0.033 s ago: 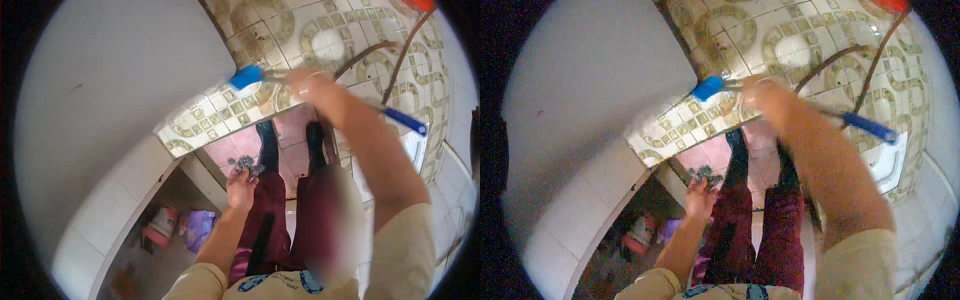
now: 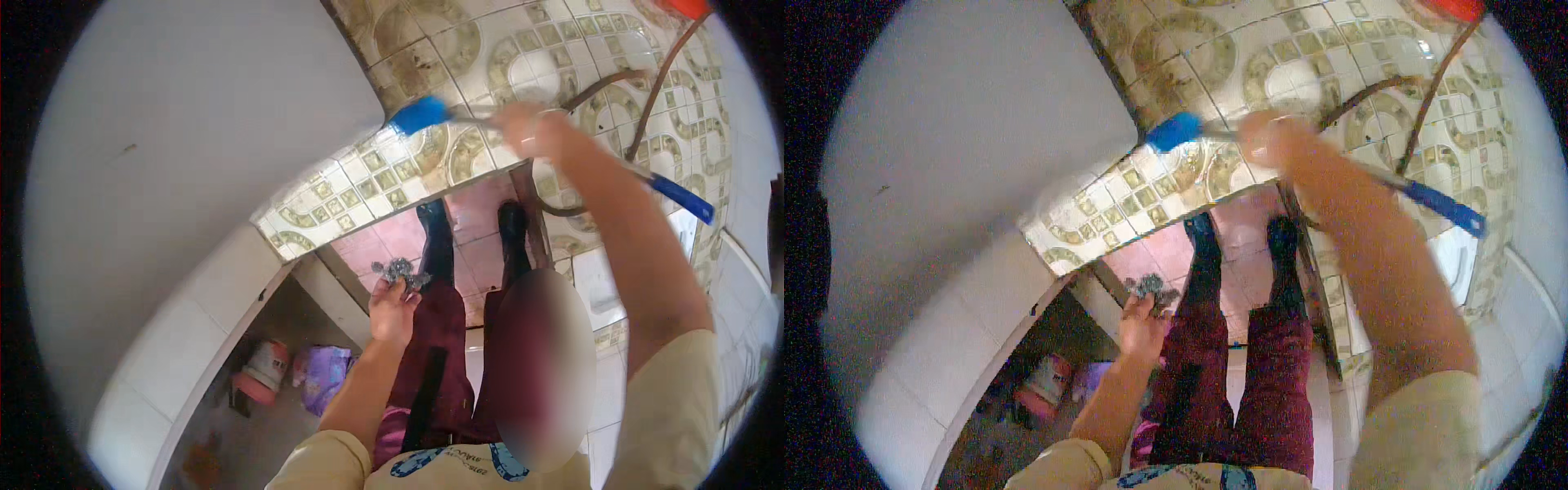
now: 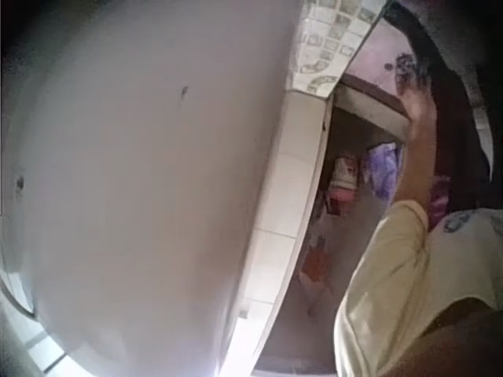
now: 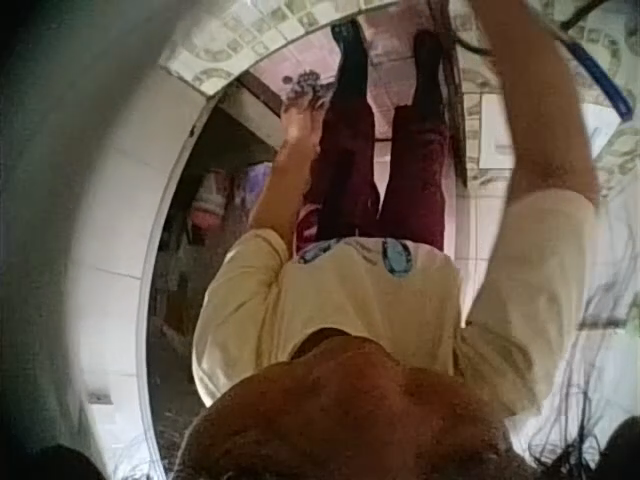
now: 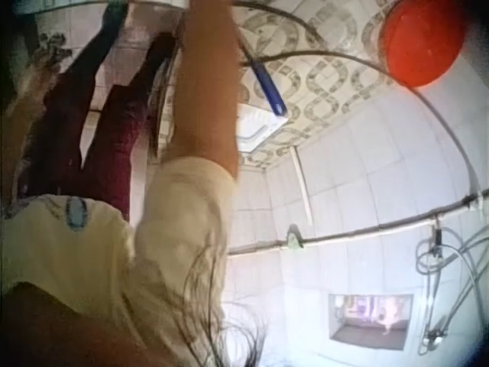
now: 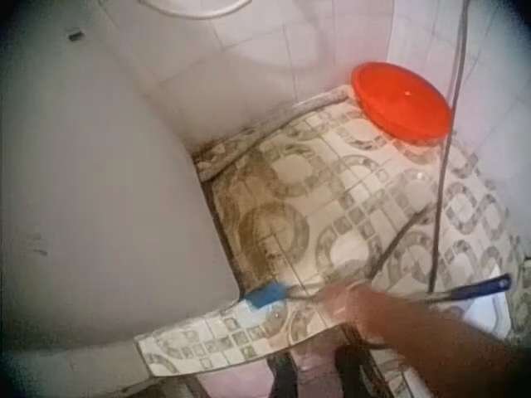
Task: The person cleans the exterior and surrounding floor of a washing machine using a steel wool pad and a brush.
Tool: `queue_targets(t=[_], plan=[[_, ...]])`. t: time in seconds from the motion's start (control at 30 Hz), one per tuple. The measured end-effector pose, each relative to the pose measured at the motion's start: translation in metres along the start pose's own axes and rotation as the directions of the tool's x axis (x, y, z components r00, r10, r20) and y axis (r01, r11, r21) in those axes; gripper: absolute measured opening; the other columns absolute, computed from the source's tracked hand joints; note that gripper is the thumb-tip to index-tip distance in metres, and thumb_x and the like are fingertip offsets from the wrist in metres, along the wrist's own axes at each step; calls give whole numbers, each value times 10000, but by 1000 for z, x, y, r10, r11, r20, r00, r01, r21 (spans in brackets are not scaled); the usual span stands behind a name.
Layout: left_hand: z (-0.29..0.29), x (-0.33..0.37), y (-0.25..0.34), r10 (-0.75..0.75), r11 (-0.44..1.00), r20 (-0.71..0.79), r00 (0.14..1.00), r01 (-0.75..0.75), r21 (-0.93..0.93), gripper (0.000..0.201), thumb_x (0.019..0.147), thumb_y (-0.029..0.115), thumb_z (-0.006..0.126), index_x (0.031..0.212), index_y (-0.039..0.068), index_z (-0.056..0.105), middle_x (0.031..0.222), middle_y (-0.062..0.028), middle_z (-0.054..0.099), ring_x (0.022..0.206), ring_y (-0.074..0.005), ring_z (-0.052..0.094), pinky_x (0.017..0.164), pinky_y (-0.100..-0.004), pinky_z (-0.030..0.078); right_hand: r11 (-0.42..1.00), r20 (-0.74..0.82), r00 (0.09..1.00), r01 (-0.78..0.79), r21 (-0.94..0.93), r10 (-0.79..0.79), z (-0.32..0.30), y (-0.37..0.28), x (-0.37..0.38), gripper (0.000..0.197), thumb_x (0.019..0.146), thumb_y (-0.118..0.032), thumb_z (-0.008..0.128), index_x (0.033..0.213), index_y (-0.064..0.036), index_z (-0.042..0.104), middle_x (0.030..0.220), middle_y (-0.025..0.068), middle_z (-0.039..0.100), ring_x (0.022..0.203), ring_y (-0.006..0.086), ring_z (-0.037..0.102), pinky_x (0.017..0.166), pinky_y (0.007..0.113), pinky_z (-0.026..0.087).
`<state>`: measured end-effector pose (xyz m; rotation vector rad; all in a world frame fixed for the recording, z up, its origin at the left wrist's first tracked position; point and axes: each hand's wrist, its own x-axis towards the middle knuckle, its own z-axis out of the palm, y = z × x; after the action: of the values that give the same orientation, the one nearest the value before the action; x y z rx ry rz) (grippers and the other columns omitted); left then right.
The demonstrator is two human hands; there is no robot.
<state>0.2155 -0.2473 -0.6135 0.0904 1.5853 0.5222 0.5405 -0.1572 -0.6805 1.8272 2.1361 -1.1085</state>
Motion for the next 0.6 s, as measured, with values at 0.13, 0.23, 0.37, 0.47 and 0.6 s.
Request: queue_targets(t=[0.13,0.23,0.37,0.47,0.6], plan=[[2,1,-1,-59,998,-54,997,60,24,115,818,64,494,927,98,489,821,-27,550,689,-157,526,595,-292,432,929,180,935,-335,159,306,-7,21,0,243,757,-98,493,990,-74,556,874,195,591,840,344,569,763,416,437],[19,-5,-6,-95,995,33,995,94,19,128,815,70,506,935,81,465,883,-61,538,756,-212,536,639,-339,453,832,179,889,-458,313,422,45,-22,16,253,765,-72,463,1008,-80,536,888,212,581,860,361,556,765,418,431],[26,-11,6,-109,994,43,993,109,4,131,820,68,499,947,70,467,892,-64,533,756,-212,536,643,-317,462,764,96,913,-386,516,397,82,-47,-69,244,795,-94,426,1022,-90,515,906,208,577,867,367,550,750,429,432],[17,1,7,-90,993,80,993,83,87,176,826,90,489,996,54,464,918,-65,524,789,-203,526,668,-303,459,739,261,859,-513,438,441,109,-31,-117,254,807,-135,431,1046,-92,505,854,204,582,823,383,551,726,450,430],[28,-3,4,-93,990,172,981,72,123,197,825,93,486,1016,50,464,912,-59,530,786,-193,525,660,-306,456,805,180,879,-478,352,443,79,-2,-105,237,811,-180,445,1003,-59,515,833,224,575,825,402,541,720,461,427]])
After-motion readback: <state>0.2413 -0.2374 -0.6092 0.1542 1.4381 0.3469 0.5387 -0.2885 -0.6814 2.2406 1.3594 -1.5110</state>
